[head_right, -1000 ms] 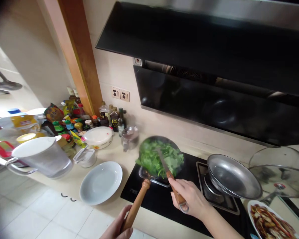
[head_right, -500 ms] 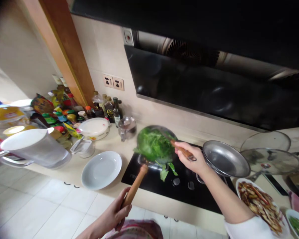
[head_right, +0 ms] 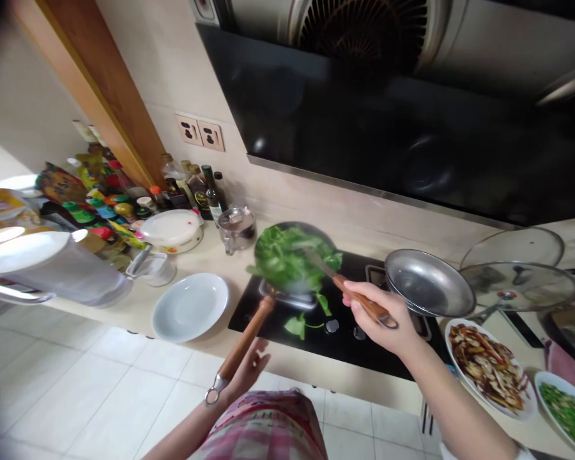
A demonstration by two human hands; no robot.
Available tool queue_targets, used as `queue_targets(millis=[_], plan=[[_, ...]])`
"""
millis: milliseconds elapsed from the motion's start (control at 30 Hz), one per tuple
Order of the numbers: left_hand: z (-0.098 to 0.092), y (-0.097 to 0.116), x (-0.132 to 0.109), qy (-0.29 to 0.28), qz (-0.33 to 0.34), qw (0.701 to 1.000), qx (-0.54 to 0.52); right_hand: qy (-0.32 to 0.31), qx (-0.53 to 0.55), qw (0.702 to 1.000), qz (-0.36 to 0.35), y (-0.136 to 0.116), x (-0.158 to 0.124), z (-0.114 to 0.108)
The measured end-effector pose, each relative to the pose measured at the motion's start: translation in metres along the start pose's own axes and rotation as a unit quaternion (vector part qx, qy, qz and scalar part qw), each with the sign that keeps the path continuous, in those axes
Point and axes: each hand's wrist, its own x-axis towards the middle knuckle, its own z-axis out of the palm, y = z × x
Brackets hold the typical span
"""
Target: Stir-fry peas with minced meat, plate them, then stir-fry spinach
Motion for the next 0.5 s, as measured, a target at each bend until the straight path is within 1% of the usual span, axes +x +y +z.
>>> queue_targets(millis=[67, 133, 200, 267, 300, 367, 433, 500], plan=[[0.030, 0.007, 0.023, -0.017, 0.037, 0.994, 0.097, 0.011, -0.015, 1.000, 0.008, -0.007, -0.005, -0.020], [0.054, 0.016, 0.046, -0.031, 0.065, 0.980, 0.187, -0.004, -0.024, 0.999, 0.023, -0.007, -0.008, -0.030], [0.069, 0.025, 0.066, -0.036, 0.077, 0.964, 0.254, -0.033, -0.023, 0.999, 0.028, 0.005, -0.007, -0.024], [0.078, 0.033, 0.076, -0.040, 0.081, 0.949, 0.301, -0.049, -0.010, 0.998, 0.023, 0.025, -0.004, -0.011], [0.080, 0.037, 0.076, -0.040, 0.081, 0.943, 0.319, -0.048, 0.000, 0.999, 0.020, 0.035, -0.002, -0.005], [0.080, 0.047, 0.065, -0.036, 0.083, 0.935, 0.343, -0.033, 0.030, 0.999, 0.016, 0.050, 0.001, -0.002], [0.073, 0.064, 0.044, -0.030, 0.093, 0.930, 0.355, -0.015, 0.063, 0.998, 0.019, 0.054, 0.000, -0.014], [0.059, 0.090, 0.025, -0.010, 0.123, 0.928, 0.352, 0.000, 0.078, 0.997, 0.024, 0.050, -0.005, -0.036]])
